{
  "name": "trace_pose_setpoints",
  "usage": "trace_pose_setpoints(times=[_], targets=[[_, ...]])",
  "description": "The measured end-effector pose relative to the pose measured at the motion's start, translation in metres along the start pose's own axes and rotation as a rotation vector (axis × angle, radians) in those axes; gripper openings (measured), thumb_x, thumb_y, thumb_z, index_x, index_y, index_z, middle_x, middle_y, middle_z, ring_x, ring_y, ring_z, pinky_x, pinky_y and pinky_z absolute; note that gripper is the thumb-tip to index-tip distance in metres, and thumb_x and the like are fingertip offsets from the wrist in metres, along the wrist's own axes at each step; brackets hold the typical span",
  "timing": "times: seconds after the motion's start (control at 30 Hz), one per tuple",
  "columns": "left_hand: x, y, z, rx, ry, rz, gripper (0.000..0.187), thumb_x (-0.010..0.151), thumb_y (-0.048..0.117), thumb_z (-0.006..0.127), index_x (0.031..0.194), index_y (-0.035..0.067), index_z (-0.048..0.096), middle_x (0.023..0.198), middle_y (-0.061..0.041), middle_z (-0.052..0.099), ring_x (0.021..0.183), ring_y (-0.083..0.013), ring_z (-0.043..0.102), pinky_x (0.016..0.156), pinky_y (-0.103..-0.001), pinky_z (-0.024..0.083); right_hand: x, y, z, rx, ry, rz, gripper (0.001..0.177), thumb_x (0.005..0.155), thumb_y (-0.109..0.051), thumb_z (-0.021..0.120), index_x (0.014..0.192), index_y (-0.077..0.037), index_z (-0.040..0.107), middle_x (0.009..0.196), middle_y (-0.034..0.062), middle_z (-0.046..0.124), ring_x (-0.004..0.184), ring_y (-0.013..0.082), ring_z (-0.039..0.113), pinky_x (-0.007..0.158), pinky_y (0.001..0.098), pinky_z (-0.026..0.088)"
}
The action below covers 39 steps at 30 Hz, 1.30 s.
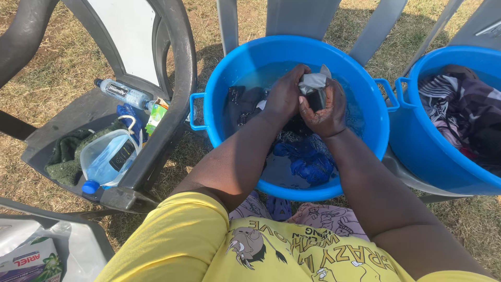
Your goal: The person washes clothes by scrubbing items in a basin of soapy water, wringing them out by hand, and transferring them into a second basin of water to rinse.
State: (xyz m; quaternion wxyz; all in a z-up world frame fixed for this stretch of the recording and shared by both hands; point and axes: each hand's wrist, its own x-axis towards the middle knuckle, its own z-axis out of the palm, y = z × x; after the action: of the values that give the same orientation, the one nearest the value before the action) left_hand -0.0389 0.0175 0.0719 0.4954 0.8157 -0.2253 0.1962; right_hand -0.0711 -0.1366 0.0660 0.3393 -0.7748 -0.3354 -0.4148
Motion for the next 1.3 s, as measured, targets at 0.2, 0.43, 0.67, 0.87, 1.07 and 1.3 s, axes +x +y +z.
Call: trace_pose_setpoints(times=[0.2,0.43,0.67,0.87,1.07,1.3], targets=[[0.006,0.001,0.001,-0.179,0.08,-0.122,0.033,0.085,0.016,0.077,0.112,0.009,0.058,0.102,-0.017,0.073,0.095,-0.0347,0.074,0.087,-0.041,0.058,-0.011,0.011,0.001,0.033,-0.043,0.128,0.064,0.094,-0.021,0.084,0.144,-0.004,0.048,0.126,0.0194,0.067,0.118,0.0321,0.069,0.104,0.0407,0.055],[0.043,-0.087,0.005,-0.783,0.497,-0.382,0.049,0.088,0.012,0.072,0.132,0.007,0.053,0.11,-0.014,0.071,0.099,-0.0289,0.072,0.084,-0.044,0.059,-0.027,0.075,-0.005,0.387,0.074,0.457,0.107,0.097,-0.015,0.095,0.167,-0.017,0.014,0.153,0.0191,0.048,0.144,0.0356,0.049,0.122,0.0523,0.042],[0.017,-0.066,0.033,-1.335,-0.07,-0.406,0.05,0.091,0.012,0.075,0.136,0.001,0.056,0.121,-0.016,0.067,0.11,-0.0307,0.069,0.097,-0.047,0.058,-0.019,0.06,0.009,0.603,-0.381,0.687,0.111,0.068,-0.024,0.101,0.156,-0.009,0.033,0.151,0.0154,0.053,0.144,0.0332,0.05,0.117,0.0455,0.044],[0.019,-0.067,0.037,-0.768,-0.139,0.078,0.064,0.092,0.032,0.084,0.14,0.005,0.051,0.133,-0.011,0.065,0.128,-0.0214,0.062,0.11,-0.039,0.054,-0.017,0.068,-0.002,0.198,-0.045,0.67,0.049,0.095,-0.02,0.084,0.137,-0.005,0.063,0.131,0.007,0.072,0.125,0.0203,0.07,0.102,0.0366,0.056],[0.009,-0.055,0.048,-0.43,-0.62,-0.511,0.049,0.091,0.036,0.072,0.13,0.007,0.066,0.111,-0.014,0.074,0.09,-0.0263,0.067,0.077,-0.041,0.055,-0.034,0.094,-0.002,0.259,0.157,0.5,0.044,0.094,-0.002,0.084,0.129,-0.001,0.058,0.122,0.0096,0.067,0.116,0.0188,0.063,0.102,0.0336,0.052],[0.001,-0.104,0.103,0.371,-0.553,0.348,0.032,0.103,0.035,0.058,0.116,0.009,0.072,0.111,-0.025,0.069,0.1,-0.0414,0.069,0.084,-0.049,0.054,-0.029,0.078,0.002,0.075,0.147,0.613,0.021,0.101,-0.006,0.076,0.118,-0.006,0.063,0.112,0.0075,0.073,0.113,0.0163,0.069,0.097,0.0304,0.055]])
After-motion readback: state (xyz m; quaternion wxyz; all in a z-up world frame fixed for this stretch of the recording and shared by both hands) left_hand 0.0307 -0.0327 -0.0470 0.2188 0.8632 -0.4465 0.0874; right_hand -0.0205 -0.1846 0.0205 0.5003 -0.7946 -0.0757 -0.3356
